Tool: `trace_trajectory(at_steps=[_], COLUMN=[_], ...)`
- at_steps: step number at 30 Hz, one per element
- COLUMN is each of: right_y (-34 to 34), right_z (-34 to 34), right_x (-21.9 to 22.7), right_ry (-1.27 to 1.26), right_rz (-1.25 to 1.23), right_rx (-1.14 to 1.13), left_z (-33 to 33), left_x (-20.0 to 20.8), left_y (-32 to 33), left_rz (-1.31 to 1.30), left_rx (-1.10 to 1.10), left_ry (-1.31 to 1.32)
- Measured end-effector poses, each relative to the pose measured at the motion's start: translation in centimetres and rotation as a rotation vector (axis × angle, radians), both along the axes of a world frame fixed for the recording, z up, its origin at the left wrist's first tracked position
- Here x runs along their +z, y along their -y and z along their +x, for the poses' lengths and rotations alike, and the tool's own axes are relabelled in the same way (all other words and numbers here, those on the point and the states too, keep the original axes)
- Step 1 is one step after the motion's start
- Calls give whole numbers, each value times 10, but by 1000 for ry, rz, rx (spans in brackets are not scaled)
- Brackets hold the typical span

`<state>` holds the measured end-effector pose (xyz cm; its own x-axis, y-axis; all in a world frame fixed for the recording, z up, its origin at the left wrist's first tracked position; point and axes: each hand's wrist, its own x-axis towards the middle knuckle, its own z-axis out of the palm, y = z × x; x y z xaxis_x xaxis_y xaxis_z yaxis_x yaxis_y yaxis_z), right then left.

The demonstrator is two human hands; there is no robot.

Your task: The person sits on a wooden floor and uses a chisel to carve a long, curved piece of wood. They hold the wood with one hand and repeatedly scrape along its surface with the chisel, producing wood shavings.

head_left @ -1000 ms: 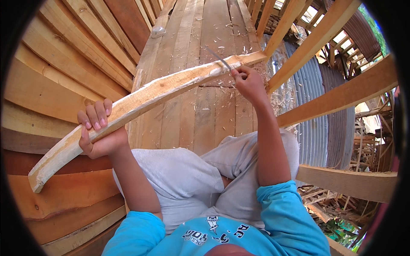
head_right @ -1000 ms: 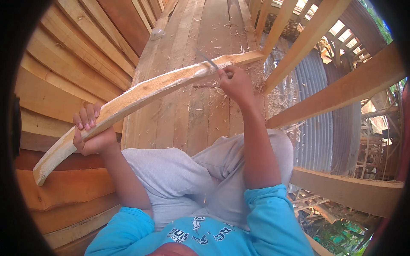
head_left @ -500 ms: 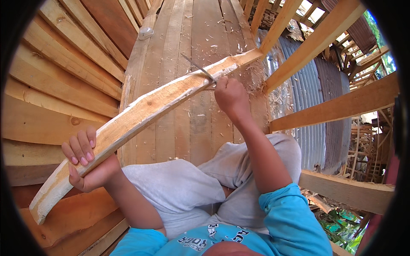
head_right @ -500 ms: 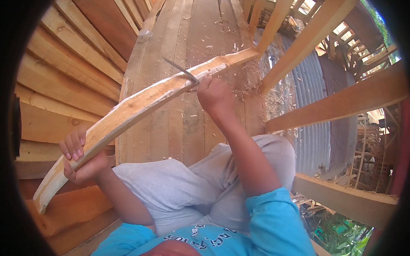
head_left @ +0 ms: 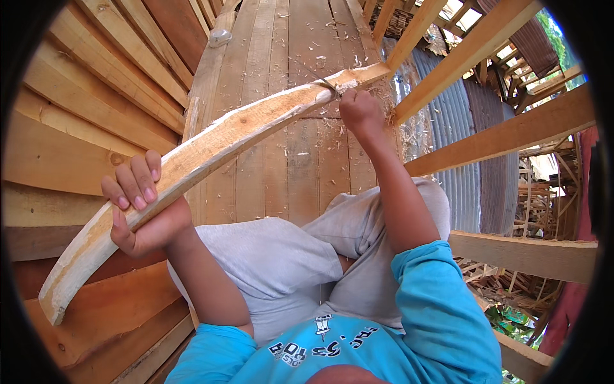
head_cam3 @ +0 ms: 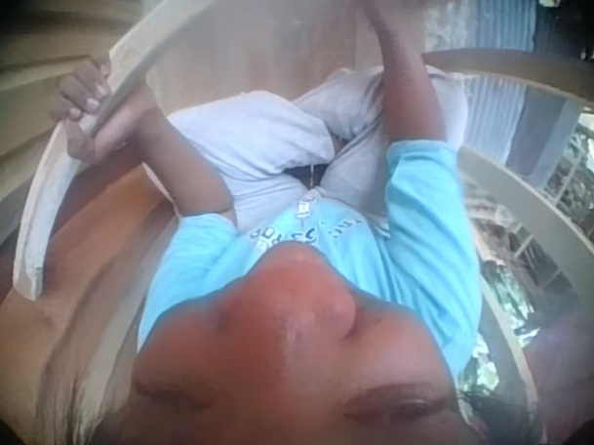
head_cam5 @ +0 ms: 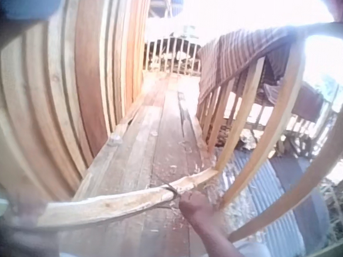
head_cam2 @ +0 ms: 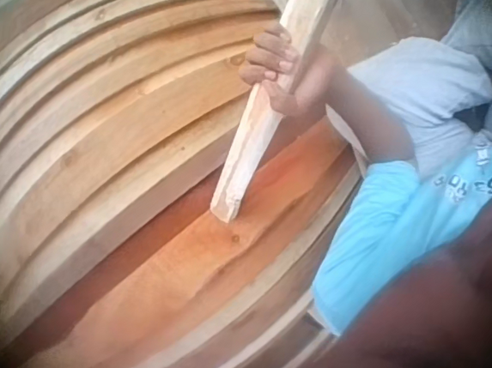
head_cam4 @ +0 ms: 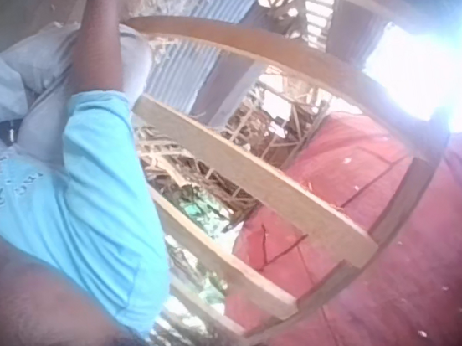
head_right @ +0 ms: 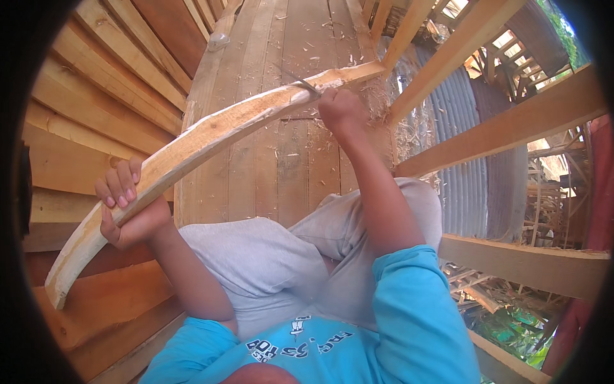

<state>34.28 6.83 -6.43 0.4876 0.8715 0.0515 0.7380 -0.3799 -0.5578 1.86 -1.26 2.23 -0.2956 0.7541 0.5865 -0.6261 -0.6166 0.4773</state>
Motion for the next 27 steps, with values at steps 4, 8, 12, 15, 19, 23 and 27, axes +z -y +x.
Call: trace_trajectory(at_steps=[4, 8, 12, 15, 19, 23, 27], right_y=[-5, -10, -8, -3, 6, 10, 14], right_z=[2, 8, 18, 36, 69, 30, -10], right_x=[-25, -24, -7, 5, -20, -17, 12], right_ry=[-86, -98, -70, 10, 96, 6, 79], right_rz=[6, -37, -88, -190, -66, -28, -40], right_rx=[-9, 68, 215, 330, 227, 176, 233], left_z=[2, 1, 0, 0, 5, 5, 1], left_x=[0, -1, -2, -3, -1, 0, 0], left_y=[1, -1, -2, 0, 0, 0, 5], left_rz=[29, 85, 61, 45, 25, 16, -3], left_rx=[-11, -48, -47, -23, -18, -26, 7], left_ry=[3, -4, 15, 19, 56, 64, 64])
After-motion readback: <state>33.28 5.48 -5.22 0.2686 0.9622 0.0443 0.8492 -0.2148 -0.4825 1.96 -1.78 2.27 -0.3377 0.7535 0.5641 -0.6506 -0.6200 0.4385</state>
